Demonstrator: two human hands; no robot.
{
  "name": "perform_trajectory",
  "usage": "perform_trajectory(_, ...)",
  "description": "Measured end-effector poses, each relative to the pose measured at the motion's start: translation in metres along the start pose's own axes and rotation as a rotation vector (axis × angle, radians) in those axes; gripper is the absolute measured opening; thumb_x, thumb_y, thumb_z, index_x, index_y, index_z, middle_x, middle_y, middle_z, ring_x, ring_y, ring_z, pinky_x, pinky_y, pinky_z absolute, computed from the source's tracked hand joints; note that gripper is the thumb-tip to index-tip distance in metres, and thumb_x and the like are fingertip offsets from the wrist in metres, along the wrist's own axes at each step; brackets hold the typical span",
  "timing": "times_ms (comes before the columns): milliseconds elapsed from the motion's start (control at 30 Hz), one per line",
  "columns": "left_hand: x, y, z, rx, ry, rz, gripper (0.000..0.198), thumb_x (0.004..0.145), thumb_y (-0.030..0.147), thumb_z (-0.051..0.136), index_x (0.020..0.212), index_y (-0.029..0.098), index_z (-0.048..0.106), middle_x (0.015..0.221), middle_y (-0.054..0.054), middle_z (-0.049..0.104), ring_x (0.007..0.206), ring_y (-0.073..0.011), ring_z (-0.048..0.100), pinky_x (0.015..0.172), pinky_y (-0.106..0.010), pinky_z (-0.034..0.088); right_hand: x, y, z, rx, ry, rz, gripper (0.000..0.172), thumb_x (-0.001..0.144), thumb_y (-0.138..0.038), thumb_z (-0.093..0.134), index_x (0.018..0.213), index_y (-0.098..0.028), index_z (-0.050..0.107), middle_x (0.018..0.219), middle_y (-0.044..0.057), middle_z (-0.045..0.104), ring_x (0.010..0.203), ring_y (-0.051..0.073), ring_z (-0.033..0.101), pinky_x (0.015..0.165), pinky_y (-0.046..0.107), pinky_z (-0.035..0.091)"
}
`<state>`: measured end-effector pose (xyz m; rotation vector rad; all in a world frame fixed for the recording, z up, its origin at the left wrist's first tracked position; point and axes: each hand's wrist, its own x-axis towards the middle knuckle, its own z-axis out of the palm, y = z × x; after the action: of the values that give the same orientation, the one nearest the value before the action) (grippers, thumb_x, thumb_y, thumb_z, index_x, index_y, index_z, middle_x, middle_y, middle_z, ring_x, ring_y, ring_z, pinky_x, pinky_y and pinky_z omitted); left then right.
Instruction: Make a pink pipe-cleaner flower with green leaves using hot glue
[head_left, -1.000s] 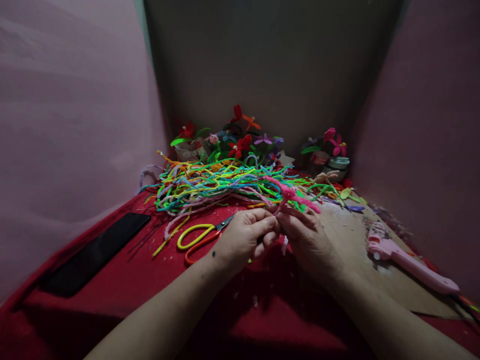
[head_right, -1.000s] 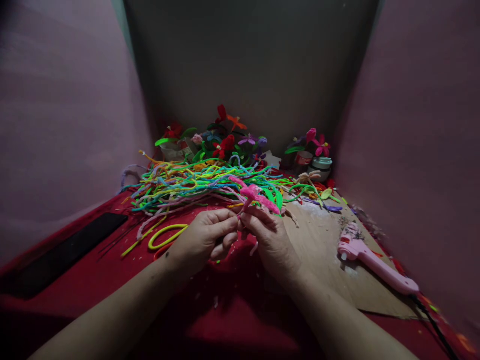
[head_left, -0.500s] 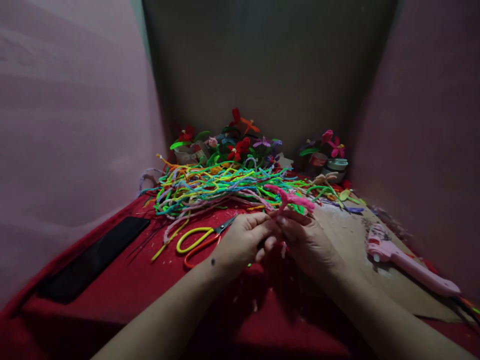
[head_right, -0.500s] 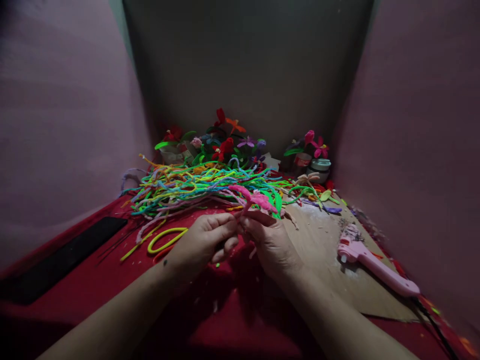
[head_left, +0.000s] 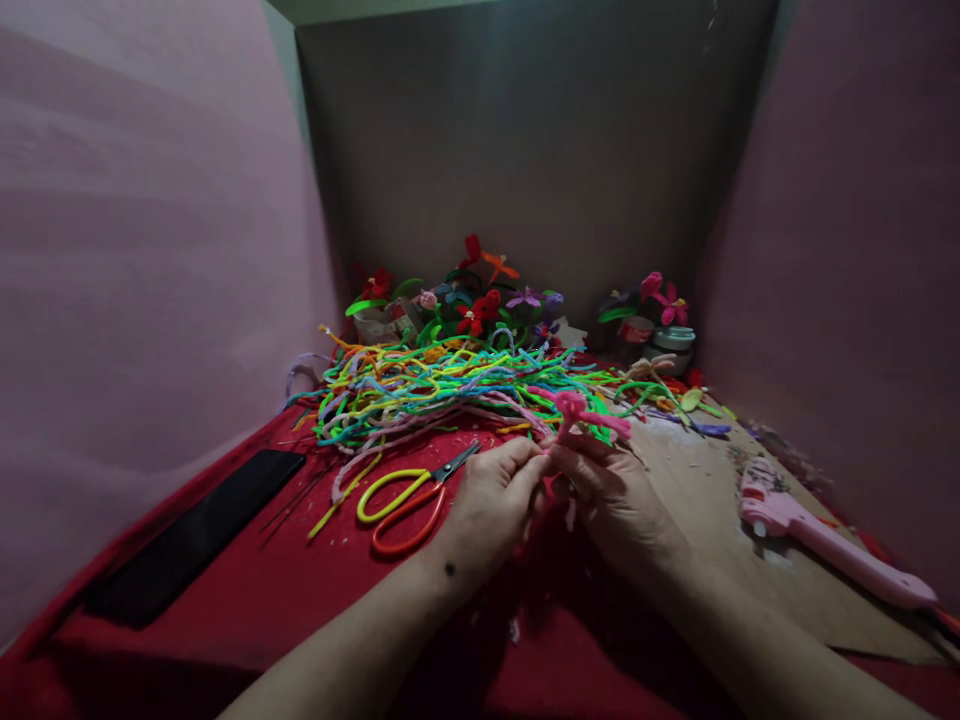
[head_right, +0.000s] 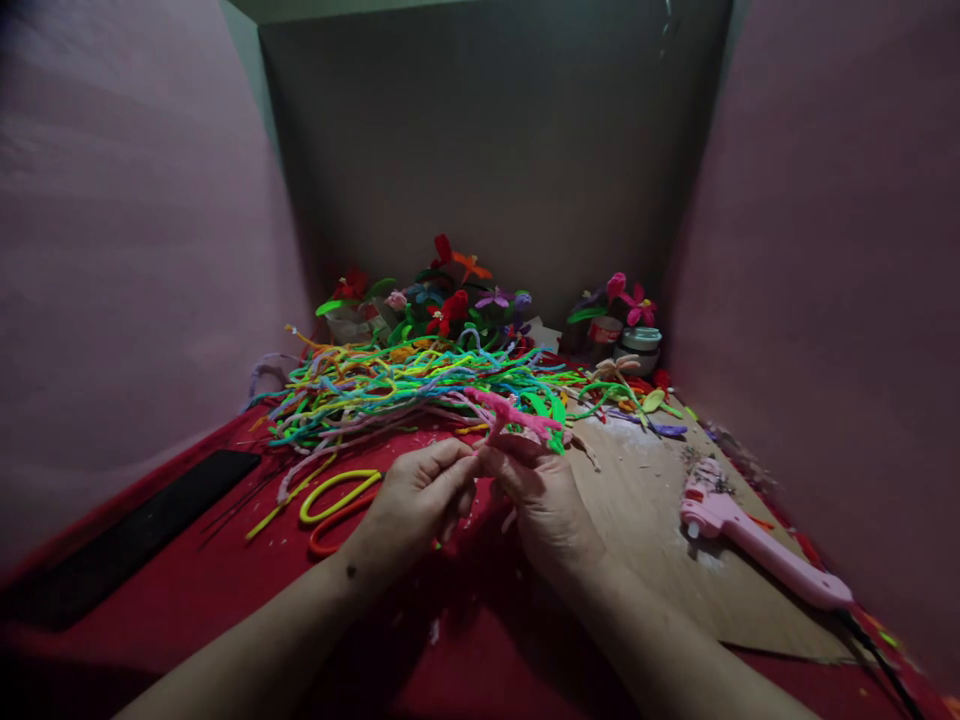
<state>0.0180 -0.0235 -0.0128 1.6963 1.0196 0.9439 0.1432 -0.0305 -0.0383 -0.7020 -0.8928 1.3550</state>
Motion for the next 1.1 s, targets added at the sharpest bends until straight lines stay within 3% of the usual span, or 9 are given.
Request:
perform_trajectory(133,0.003,0.005,-0.003,-0.221,-0.085,-0.133,0.028,0.082,0.037,0.046,0.065,0.015,0.05,0.044,0.005,0.046,0.029,-0.0035,0.034,0.032,-0.016,0.022,-0.001,-0.001,0.0,-0.047,-0.045,-0.005,0.011,0.07,-0.027,0.066,0.077,-0.02,0.067,0.064,0.0,0.061,0.053,0.013,0.051,0.051,0.026,0.04)
perform_trajectory(400,0.005,0.0,-0.008,-0.651,-0.234,-0.22,0.019,0.078,0.033,0.054,0.073,0.014,0.052,0.045,0.007,0.045,0.027,0.0,0.026,0.03,-0.014,0.019,0.002,-0.002,-0.006,-0.164,-0.033,-0.079,0.01,0.07,-0.024,0.067,0.078,-0.018,0.068,0.066,0.0,0.059,0.063,0.012,0.05,0.063,0.027,0.039)
perform_trajectory(700,0.008,-0.005,-0.011,-0.733,-0.378,-0.228,0.017,0.08,0.031,0.051,0.076,0.015,0.051,0.043,0.009,0.039,0.027,-0.0007,0.018,0.029,-0.014,0.02,0.005,0.001,-0.004,-0.063,0.011,-0.043,0.01,0.063,-0.026,0.072,0.068,-0.019,0.067,0.059,-0.002,0.058,0.054,0.009,0.046,0.055,0.024,0.035)
perform_trajectory(800,0.006,-0.002,-0.007,-0.555,-0.324,-0.195,0.021,0.082,0.036,0.047,0.073,0.016,0.049,0.047,0.007,0.042,0.029,-0.002,0.024,0.031,-0.016,0.021,0.004,0.002,-0.006,-0.06,-0.014,-0.033,0.008,0.068,-0.026,0.068,0.072,-0.018,0.067,0.06,-0.002,0.057,0.054,0.01,0.046,0.055,0.024,0.035)
perform_trajectory(867,0.005,-0.001,-0.003,-0.305,-0.216,-0.124,0.024,0.083,0.036,0.044,0.071,0.016,0.048,0.049,0.006,0.044,0.032,-0.0039,0.031,0.035,-0.018,0.024,0.004,0.003,-0.007,-0.065,-0.009,-0.028,0.009,0.071,-0.025,0.065,0.075,-0.018,0.066,0.061,-0.001,0.057,0.054,0.01,0.046,0.055,0.024,0.035)
perform_trajectory(1000,0.002,-0.011,0.005,0.327,0.051,0.236,0.017,0.083,0.026,0.041,0.072,0.017,0.05,0.058,0.002,0.048,0.05,-0.0092,0.043,0.05,-0.022,0.031,0.003,0.003,-0.007,-0.084,0.048,-0.078,0.009,0.066,-0.023,0.068,0.073,-0.018,0.066,0.064,-0.001,0.058,0.056,0.01,0.046,0.055,0.024,0.036)
perform_trajectory(1100,0.002,-0.02,0.005,0.606,0.101,0.422,0.018,0.085,0.02,0.036,0.083,0.016,0.054,0.065,-0.002,0.052,0.055,-0.0117,0.045,0.055,-0.025,0.03,0.003,0.001,-0.004,-0.156,0.075,-0.107,0.008,0.066,-0.023,0.069,0.07,-0.017,0.066,0.062,-0.001,0.058,0.057,0.011,0.045,0.056,0.025,0.036)
